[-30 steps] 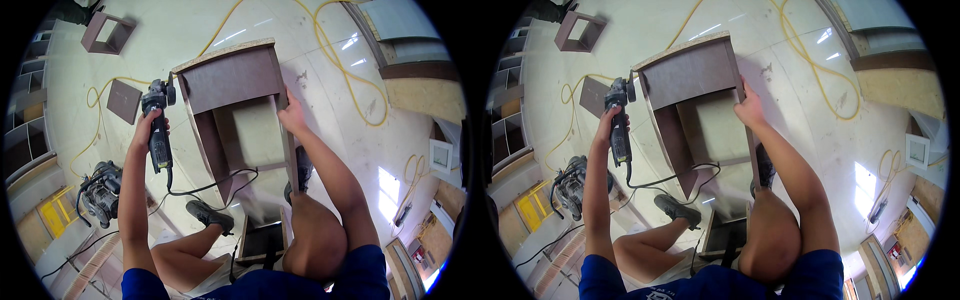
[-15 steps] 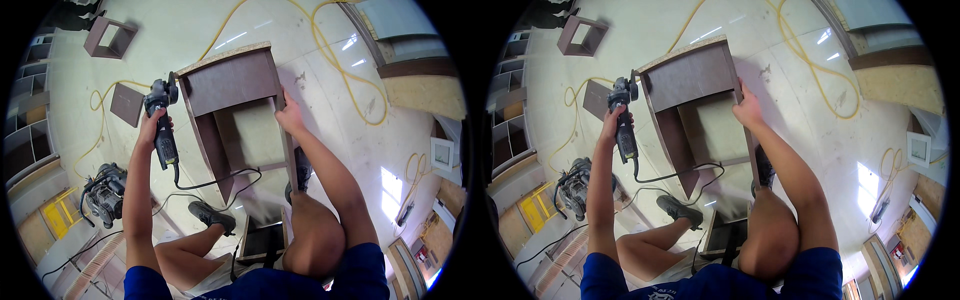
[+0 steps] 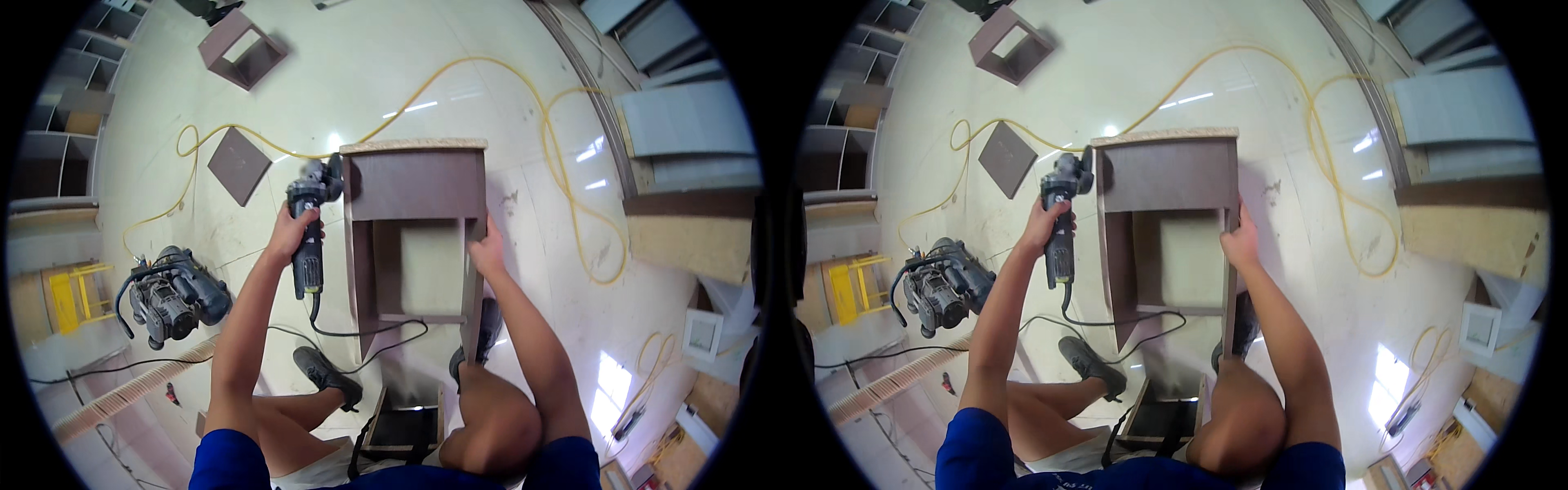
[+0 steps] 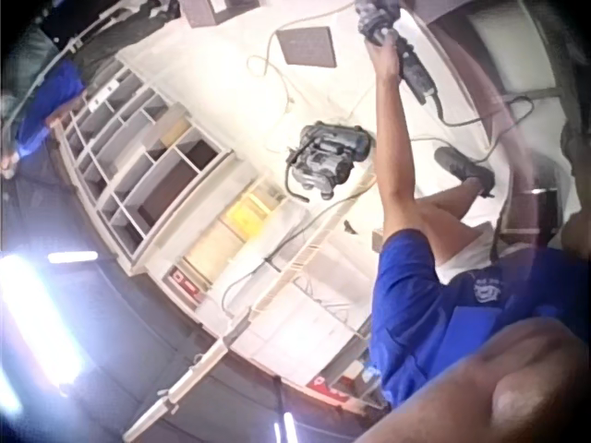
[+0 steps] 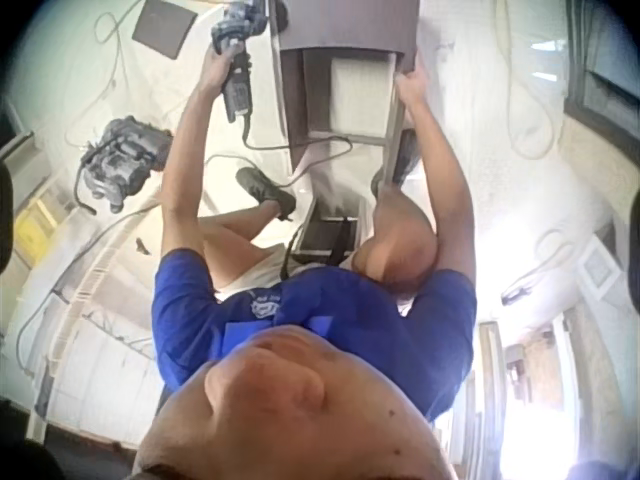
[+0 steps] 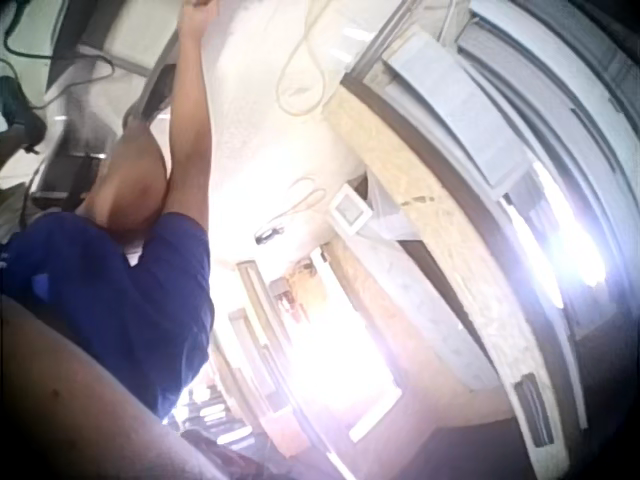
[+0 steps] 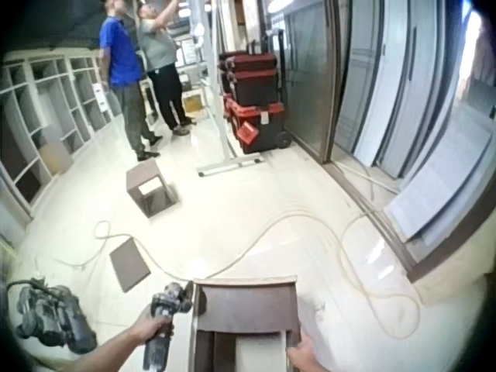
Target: The person uses an angle grinder to sand the edges of a rectangular wooden board. They hold the board with one hand and operate the tool with the other, moving along the edges to smooth them.
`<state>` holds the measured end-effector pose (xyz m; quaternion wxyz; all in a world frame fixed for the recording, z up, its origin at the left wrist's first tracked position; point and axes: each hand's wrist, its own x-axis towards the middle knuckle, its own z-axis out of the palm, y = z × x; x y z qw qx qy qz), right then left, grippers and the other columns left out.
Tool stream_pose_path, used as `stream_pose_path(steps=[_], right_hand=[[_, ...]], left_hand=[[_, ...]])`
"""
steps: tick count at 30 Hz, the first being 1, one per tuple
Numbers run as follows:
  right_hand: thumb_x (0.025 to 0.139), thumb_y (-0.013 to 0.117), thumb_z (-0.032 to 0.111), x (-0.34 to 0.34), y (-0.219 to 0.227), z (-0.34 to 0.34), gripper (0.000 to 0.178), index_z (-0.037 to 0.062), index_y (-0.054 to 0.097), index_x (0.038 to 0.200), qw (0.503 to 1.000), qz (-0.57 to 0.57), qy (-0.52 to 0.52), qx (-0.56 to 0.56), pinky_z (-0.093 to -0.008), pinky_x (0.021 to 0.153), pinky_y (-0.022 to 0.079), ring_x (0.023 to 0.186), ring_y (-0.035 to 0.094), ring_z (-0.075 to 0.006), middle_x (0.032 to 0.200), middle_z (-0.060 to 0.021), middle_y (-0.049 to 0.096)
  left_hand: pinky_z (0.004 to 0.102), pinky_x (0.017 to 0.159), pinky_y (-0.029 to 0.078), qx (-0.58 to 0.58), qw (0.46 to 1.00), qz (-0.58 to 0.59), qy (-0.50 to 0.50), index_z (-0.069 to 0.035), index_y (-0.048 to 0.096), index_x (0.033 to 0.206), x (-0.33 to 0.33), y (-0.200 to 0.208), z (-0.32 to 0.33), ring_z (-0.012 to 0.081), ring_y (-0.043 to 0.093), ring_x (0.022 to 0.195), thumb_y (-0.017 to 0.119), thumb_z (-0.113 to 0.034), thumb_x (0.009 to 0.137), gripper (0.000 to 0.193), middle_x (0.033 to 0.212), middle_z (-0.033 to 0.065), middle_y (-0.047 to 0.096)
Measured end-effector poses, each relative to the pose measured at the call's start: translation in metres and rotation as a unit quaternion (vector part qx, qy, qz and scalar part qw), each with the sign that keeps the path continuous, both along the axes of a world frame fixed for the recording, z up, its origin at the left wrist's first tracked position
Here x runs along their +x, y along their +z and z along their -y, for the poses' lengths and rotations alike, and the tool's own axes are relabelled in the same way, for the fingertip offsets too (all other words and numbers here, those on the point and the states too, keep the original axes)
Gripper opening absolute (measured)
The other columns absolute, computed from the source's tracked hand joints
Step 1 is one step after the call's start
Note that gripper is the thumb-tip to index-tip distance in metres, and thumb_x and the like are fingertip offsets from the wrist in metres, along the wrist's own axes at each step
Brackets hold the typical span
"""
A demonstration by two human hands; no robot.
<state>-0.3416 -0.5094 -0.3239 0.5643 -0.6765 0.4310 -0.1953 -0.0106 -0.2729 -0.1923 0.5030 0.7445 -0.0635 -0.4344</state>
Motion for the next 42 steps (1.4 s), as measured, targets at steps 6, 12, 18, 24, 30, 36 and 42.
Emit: stream_pose_path(steps=[6,12,18,24,30,36,42], right_hand=[[0.067,0.052,-0.01,0.012,0.023,-0.012,0.078,0.0037,0.05,0.144,0.999,0.014,-0.008,0.044,-0.0304,0.1,0.045,0.114,0.06,-0.0221,0.122,-0.0109,0.065],[0.063,0.051,-0.01,0.002,0.011,0.001,0.075,0.0011,0.052,0.137,0.999,0.019,-0.003,0.028,-0.0304,0.093,0.048,0.101,0.061,-0.0221,0.11,-0.0093,0.065],[0.066,0.05,-0.009,-0.009,-0.007,0.007,0.072,0.0005,0.051,0.138,0.998,-0.035,0.054,0.029,-0.0341,0.1,0.045,0.11,0.061,-0.0254,0.118,-0.0121,0.064],[0.062,0.052,-0.01,-0.009,-0.007,0.008,0.067,-0.0013,0.055,0.128,0.999,0.005,0.035,0.017,-0.0312,0.086,0.051,0.093,0.063,-0.0218,0.105,-0.0083,0.065],[0.063,0.053,-0.011,-0.002,0.004,0.002,0.064,-0.0004,0.055,0.126,0.999,-0.015,0.033,-0.023,-0.0317,0.088,0.051,0.097,0.063,-0.0216,0.105,-0.0086,0.065],[0.063,0.053,-0.012,-0.002,0.008,0.001,0.061,-0.0005,0.055,0.123,0.998,-0.045,0.028,0.034,-0.032,0.088,0.05,0.097,0.063,-0.0225,0.104,-0.0082,0.064],[0.061,0.054,-0.013,-0.003,0.006,0.003,0.064,-0.0009,0.055,0.125,0.998,-0.039,0.043,0.029,-0.0319,0.09,0.049,0.099,0.062,-0.0238,0.106,-0.0096,0.063]], left_hand=[[0.0358,0.061,0.059,-0.018,1.0,0.004,0.024,0.0,0.04,0.12,0.008,-0.006,0.0,0.0215,0.068,0.068,0.072,-0.014,0.087,0.048,0.089,0.0139,0.063],[0.0353,0.061,0.059,-0.02,0.999,0.022,0.018,0.002,0.037,0.127,-0.009,-0.008,0.001,0.0206,0.068,0.067,0.072,-0.015,0.087,0.056,0.09,0.0137,0.063],[0.0382,0.072,0.058,0.031,0.994,0.108,0.007,0.005,0.039,0.128,-0.004,-0.021,-0.002,0.0256,0.07,0.08,0.075,-0.023,0.084,0.063,0.098,0.0188,0.066],[0.0424,0.087,0.055,0.082,0.985,0.15,-0.022,0.009,0.038,0.132,-0.017,-0.012,-0.007,0.0378,0.07,0.097,0.076,-0.028,0.08,0.075,0.108,0.0286,0.067],[0.04,0.084,0.056,0.064,0.989,0.132,0.035,0.006,0.04,0.132,-0.018,-0.032,-0.024,0.0267,0.069,0.093,0.076,-0.026,0.082,0.069,0.107,0.0213,0.067],[0.0396,0.085,0.055,0.023,0.992,0.078,0.097,0.008,0.04,0.131,-0.01,-0.06,-0.036,0.0322,0.068,0.095,0.076,-0.028,0.079,0.073,0.11,0.0259,0.066],[0.0378,0.081,0.055,0.0,0.994,0.085,0.075,0.006,0.04,0.132,-0.01,-0.043,-0.037,0.0273,0.067,0.092,0.077,-0.026,0.081,0.071,0.105,0.0205,0.064]])
